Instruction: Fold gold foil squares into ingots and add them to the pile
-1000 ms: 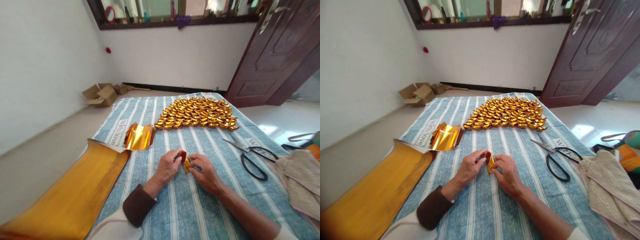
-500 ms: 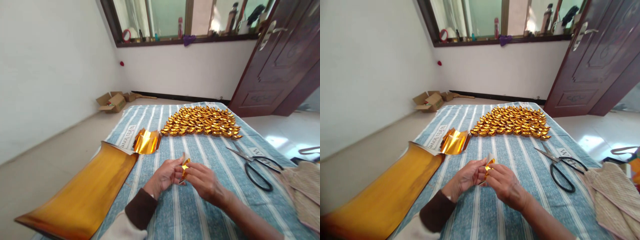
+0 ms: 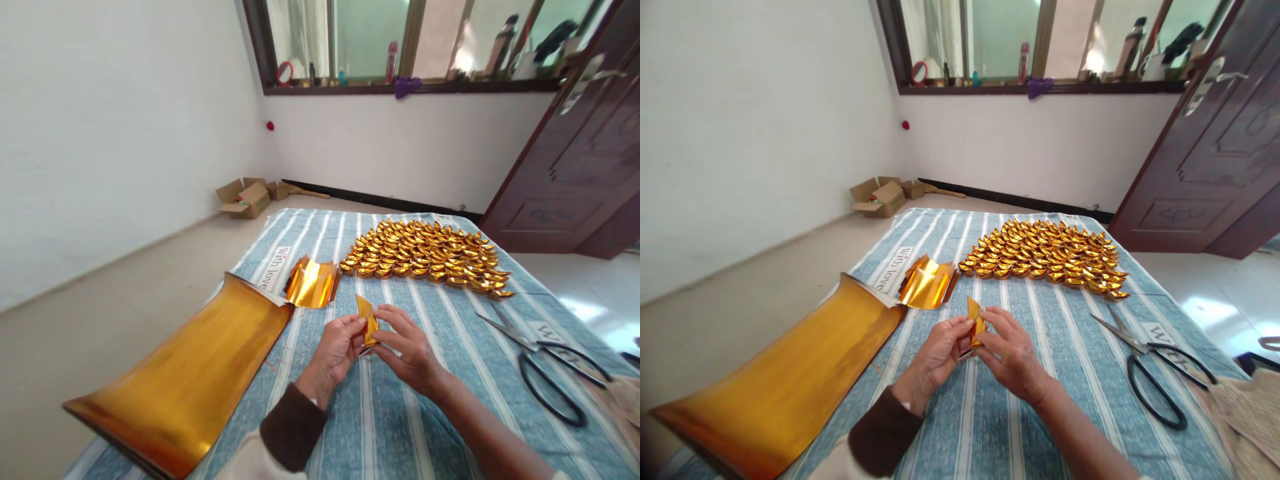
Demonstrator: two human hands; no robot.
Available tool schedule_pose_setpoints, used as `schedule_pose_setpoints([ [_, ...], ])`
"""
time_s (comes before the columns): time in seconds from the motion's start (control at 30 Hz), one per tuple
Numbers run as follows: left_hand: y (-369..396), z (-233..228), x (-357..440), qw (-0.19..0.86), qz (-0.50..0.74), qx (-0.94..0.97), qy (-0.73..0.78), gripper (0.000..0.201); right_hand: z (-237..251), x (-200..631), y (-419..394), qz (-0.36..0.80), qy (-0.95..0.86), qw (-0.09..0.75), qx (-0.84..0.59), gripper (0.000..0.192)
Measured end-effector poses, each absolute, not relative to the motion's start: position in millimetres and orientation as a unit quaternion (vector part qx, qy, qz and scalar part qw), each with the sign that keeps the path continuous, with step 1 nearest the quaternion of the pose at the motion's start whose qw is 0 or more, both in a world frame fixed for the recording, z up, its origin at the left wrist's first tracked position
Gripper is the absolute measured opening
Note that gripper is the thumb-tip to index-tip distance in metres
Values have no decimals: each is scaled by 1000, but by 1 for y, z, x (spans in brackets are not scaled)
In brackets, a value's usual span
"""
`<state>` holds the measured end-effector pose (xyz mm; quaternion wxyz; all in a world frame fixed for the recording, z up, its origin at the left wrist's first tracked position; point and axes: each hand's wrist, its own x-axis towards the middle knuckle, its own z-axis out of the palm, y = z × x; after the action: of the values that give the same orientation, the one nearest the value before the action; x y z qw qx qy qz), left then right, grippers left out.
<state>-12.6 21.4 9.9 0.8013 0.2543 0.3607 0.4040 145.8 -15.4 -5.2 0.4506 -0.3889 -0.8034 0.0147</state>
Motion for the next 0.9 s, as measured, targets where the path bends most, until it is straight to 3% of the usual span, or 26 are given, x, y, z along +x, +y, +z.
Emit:
schedule_pose_setpoints([
  [0.17, 21, 3, -17, 786, 423, 241, 381, 6, -24, 142, -10, 53, -786, 465, -402, 17],
  [0.33, 18, 5, -16, 774, 423, 246, 401, 4, -33, 140, -11, 164, -733, 503, -427, 12],
  [0.9, 10, 8, -6, 760, 451, 269, 383, 12, -23, 126, -15, 353, -541, 579, -498, 12],
])
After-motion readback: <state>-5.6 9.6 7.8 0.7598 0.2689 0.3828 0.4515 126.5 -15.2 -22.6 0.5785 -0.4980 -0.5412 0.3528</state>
